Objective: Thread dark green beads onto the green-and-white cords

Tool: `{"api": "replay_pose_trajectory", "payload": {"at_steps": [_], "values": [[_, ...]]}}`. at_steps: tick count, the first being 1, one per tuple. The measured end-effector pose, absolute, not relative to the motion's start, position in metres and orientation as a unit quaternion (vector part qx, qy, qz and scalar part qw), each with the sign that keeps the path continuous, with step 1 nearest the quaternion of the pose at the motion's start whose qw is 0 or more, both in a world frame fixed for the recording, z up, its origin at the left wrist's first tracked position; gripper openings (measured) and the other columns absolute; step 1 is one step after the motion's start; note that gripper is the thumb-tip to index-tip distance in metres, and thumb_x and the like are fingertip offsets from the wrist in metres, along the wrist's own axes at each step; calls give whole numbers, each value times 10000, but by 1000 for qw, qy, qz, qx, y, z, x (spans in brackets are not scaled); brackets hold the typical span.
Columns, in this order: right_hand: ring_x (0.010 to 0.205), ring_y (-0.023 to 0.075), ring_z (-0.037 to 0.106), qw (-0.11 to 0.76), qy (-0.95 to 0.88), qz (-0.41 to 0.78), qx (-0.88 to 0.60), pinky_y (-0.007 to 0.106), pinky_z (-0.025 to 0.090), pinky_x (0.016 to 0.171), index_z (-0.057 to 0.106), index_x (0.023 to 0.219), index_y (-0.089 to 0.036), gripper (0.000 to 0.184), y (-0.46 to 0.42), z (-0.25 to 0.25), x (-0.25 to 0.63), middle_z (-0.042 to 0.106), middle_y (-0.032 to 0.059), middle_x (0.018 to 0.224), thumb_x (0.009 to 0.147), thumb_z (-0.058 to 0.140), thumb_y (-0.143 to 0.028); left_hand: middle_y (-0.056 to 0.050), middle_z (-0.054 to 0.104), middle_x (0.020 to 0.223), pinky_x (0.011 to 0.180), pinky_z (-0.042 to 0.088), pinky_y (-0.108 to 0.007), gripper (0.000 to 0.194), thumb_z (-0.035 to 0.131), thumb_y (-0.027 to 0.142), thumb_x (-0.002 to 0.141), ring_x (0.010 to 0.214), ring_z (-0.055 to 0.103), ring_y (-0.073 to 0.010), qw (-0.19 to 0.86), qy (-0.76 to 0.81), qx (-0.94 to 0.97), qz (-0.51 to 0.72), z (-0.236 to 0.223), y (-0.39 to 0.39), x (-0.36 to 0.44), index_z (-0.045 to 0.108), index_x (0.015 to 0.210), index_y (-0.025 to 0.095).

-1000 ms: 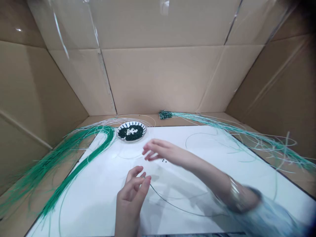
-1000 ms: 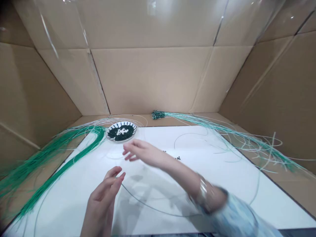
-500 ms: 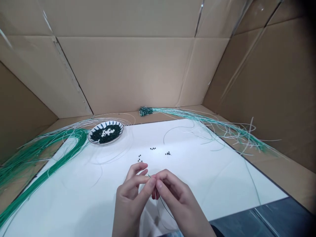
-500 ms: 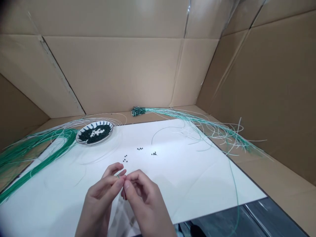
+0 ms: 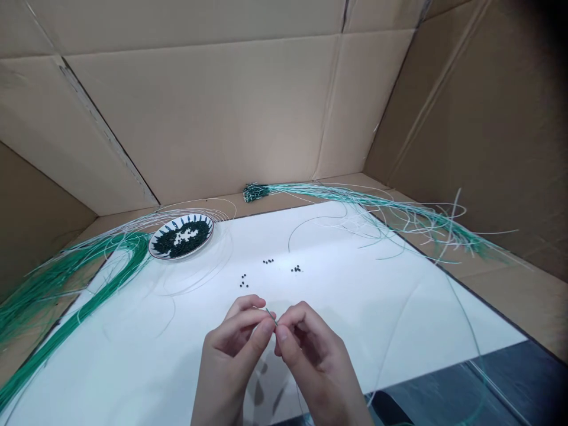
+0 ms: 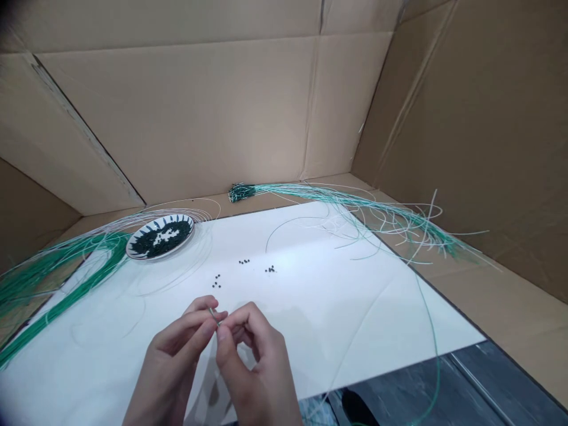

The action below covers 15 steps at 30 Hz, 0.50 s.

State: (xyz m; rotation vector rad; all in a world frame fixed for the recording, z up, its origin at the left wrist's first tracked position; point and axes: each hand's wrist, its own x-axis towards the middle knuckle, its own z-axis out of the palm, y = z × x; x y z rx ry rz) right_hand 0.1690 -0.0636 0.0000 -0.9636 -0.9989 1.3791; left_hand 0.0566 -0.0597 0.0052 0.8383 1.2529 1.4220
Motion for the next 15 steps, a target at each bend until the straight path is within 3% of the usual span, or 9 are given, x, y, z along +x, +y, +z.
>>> {"api": "replay_pose_trajectory", "payload": {"at_steps": [15], "values": [[620, 130, 459, 555, -424, 583, -416, 256, 376, 621, 543, 720, -207, 292, -66, 3, 169, 481, -54, 665, 866, 694, -409, -15, 546, 922, 642, 474, -210, 256, 899, 426, 653, 732, 555, -135, 520, 511, 347, 590, 6, -61, 59, 777, 625, 202]]}}
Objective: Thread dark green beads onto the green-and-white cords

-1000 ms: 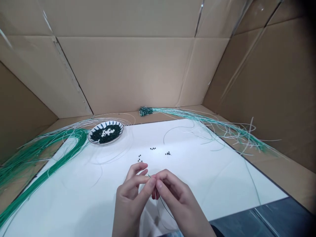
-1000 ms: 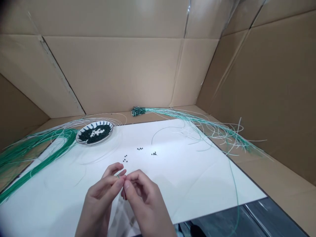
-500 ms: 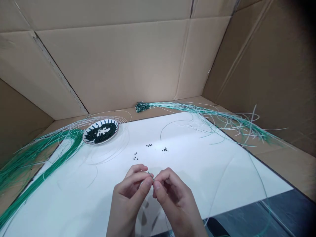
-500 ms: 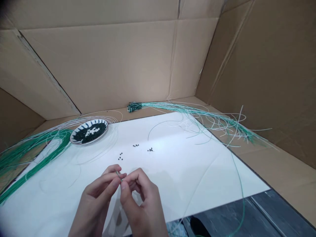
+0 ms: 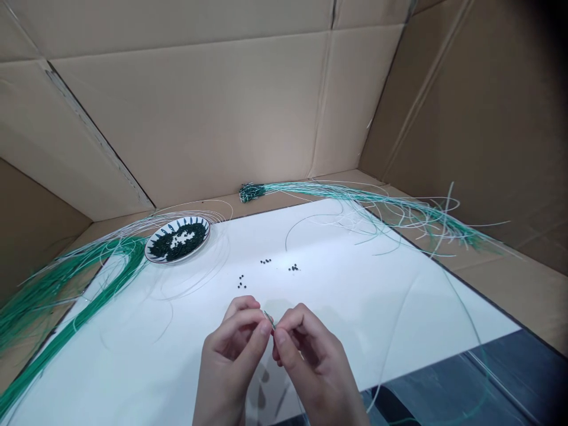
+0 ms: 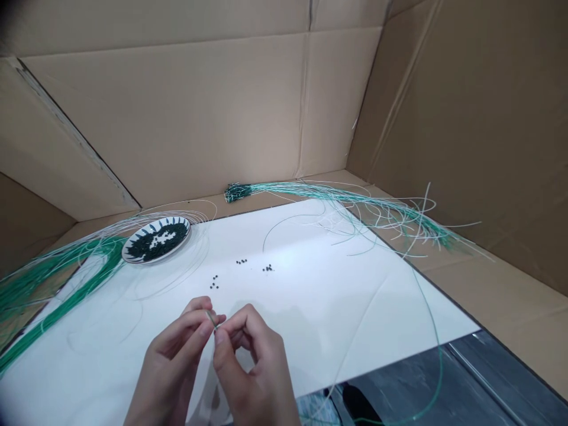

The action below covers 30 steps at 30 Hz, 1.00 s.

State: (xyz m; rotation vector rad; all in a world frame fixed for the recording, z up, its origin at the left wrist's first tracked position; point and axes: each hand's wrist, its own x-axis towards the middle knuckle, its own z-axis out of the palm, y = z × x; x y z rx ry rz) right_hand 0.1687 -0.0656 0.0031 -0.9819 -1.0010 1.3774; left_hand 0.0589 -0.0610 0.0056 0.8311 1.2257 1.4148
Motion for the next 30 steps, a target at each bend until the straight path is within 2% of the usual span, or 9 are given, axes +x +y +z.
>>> {"api": "replay_pose_trajectory", "payload": {"at_steps": [6, 11, 21, 30], "values": [[619, 139, 410, 538, -434, 571, -442, 274, 335, 613, 514, 681, -208, 266, -65, 4, 167, 464, -47, 647, 817, 687, -358, -29, 533, 950, 715, 473, -220, 265, 864, 418, 705, 815, 553, -167, 493, 503, 369, 606, -1, -61, 60, 745, 631, 193], [610, 140, 381, 523, -445, 565, -457, 279, 315, 612, 486, 667, -218, 219, -65, 6, 167, 422, -58, 627, 774, 650, -318, -20, 534, 972, 687, 468, -205, 255, 881, 428, 686, 761, 567, -141, 506, 489, 365, 610, -3, -62, 57, 744, 651, 215], [619, 148, 370, 489, -485, 564, -456, 287, 309, 616, 468, 676, -225, 209, -65, 6, 161, 385, -59, 637, 779, 617, -331, -22, 540, 896, 707, 460, -237, 264, 882, 430, 683, 799, 570, -174, 482, 496, 382, 613, 2, -65, 44, 748, 630, 209], [626, 150, 395, 509, -465, 573, -443, 277, 330, 619, 507, 686, -217, 264, -65, -2, 166, 423, -50, 635, 813, 676, -377, -12, 537, 818, 699, 444, -244, 277, 886, 450, 683, 760, 541, -167, 478, 510, 393, 597, 6, -65, 45, 769, 610, 209]]}}
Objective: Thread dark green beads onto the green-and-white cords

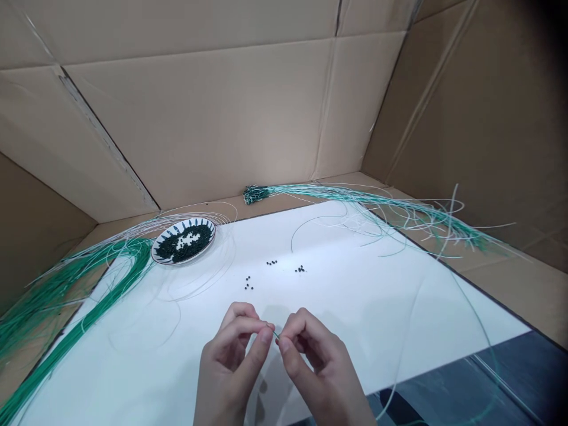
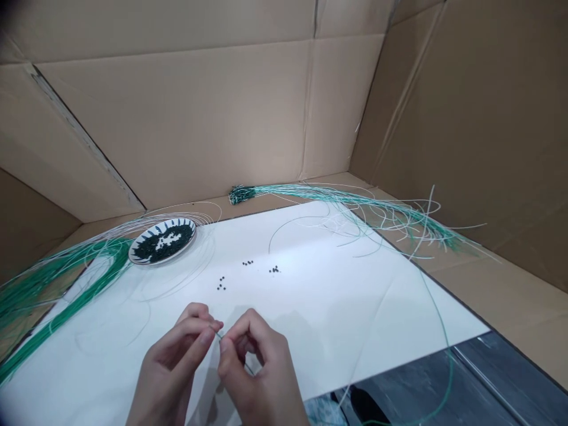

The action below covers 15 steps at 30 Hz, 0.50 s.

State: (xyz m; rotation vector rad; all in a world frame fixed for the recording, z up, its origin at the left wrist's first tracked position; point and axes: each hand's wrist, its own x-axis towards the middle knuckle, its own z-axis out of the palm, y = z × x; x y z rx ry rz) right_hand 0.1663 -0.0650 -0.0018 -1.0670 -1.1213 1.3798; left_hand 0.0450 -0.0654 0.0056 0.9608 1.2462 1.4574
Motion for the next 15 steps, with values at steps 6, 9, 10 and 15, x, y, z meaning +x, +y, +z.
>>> {"api": "replay_pose_trajectory", "payload": {"at_steps": [6, 9, 10, 15], "values": [[612, 142, 422, 515, -452, 582, -438, 275, 350, 612, 522, 683, -212, 266, -65, 2, 175, 478, -38, 646, 832, 677, -370, -8, 525, 780, 680, 441, -253, 257, 876, 427, 704, 738, 535, -169, 477, 512, 407, 587, 7, -64, 51, 774, 617, 207], [614, 143, 429, 517, -448, 585, -436, 274, 345, 603, 525, 689, -213, 245, -65, 1, 179, 471, -40, 649, 826, 676, -349, -11, 535, 783, 671, 444, -247, 230, 851, 406, 741, 745, 537, -173, 476, 502, 420, 588, 6, -63, 54, 770, 642, 214], [616, 144, 430, 516, -448, 584, -438, 274, 344, 602, 528, 692, -213, 234, -66, 0, 179, 468, -40, 651, 821, 675, -343, -12, 537, 785, 670, 446, -241, 231, 845, 409, 747, 751, 536, -174, 474, 499, 424, 589, 6, -62, 55, 767, 645, 218], [613, 146, 405, 523, -463, 561, -444, 281, 341, 612, 528, 694, -218, 188, -66, 0, 180, 453, -45, 638, 807, 646, -311, -13, 538, 802, 677, 465, -234, 267, 856, 471, 712, 747, 544, -174, 469, 500, 428, 588, 5, -62, 57, 770, 671, 221]]}}
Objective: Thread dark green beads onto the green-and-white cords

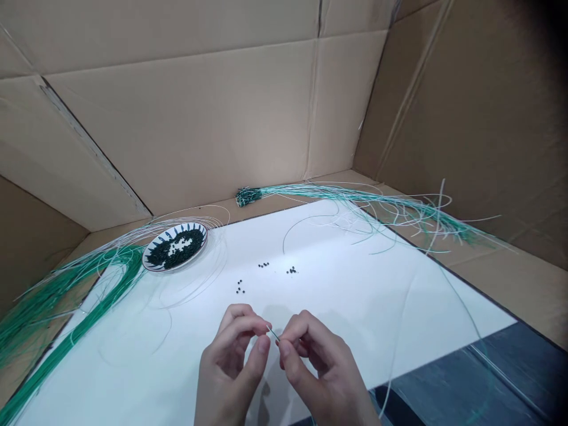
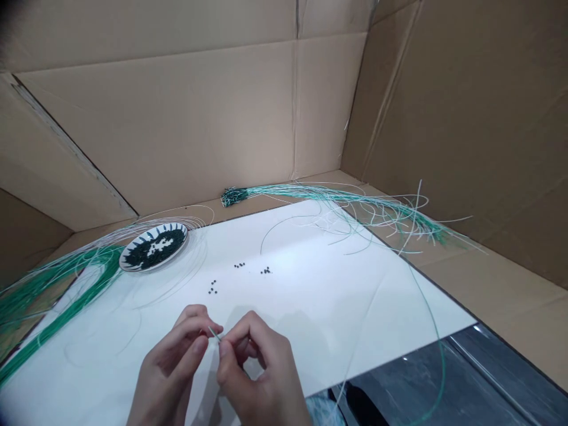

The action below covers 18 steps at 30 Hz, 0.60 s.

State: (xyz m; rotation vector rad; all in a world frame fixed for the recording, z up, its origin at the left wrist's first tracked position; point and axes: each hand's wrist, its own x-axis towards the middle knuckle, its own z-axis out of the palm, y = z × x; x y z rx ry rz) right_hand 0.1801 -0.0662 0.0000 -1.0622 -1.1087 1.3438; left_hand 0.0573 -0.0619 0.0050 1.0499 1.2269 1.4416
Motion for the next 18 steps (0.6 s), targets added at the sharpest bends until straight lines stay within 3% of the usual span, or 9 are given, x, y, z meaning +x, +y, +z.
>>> {"api": "replay_pose_trajectory", "payload": {"at_steps": [5, 12, 18], "values": [[602, 140, 399, 530, -472, 550, -440, 283, 342, 601, 505, 679, -219, 204, -67, 2, 176, 459, -45, 642, 795, 657, -292, -13, 524, 791, 650, 456, -233, 298, 873, 472, 693, 733, 539, -168, 469, 514, 415, 587, 6, -65, 58, 757, 612, 210], [613, 148, 509, 531, -463, 569, -423, 270, 409, 607, 526, 691, -211, 248, -69, 4, 172, 501, -31, 648, 841, 657, -358, -3, 505, 794, 599, 454, -223, 265, 867, 446, 708, 705, 540, -147, 494, 495, 392, 598, 6, -66, 56, 772, 629, 211], [602, 146, 492, 512, -496, 553, -431, 280, 382, 602, 517, 720, -206, 240, -70, 0, 169, 505, -24, 673, 870, 601, -373, -3, 506, 801, 587, 425, -204, 254, 867, 413, 720, 731, 527, -145, 482, 489, 392, 612, 1, -65, 50, 741, 625, 213]]}}
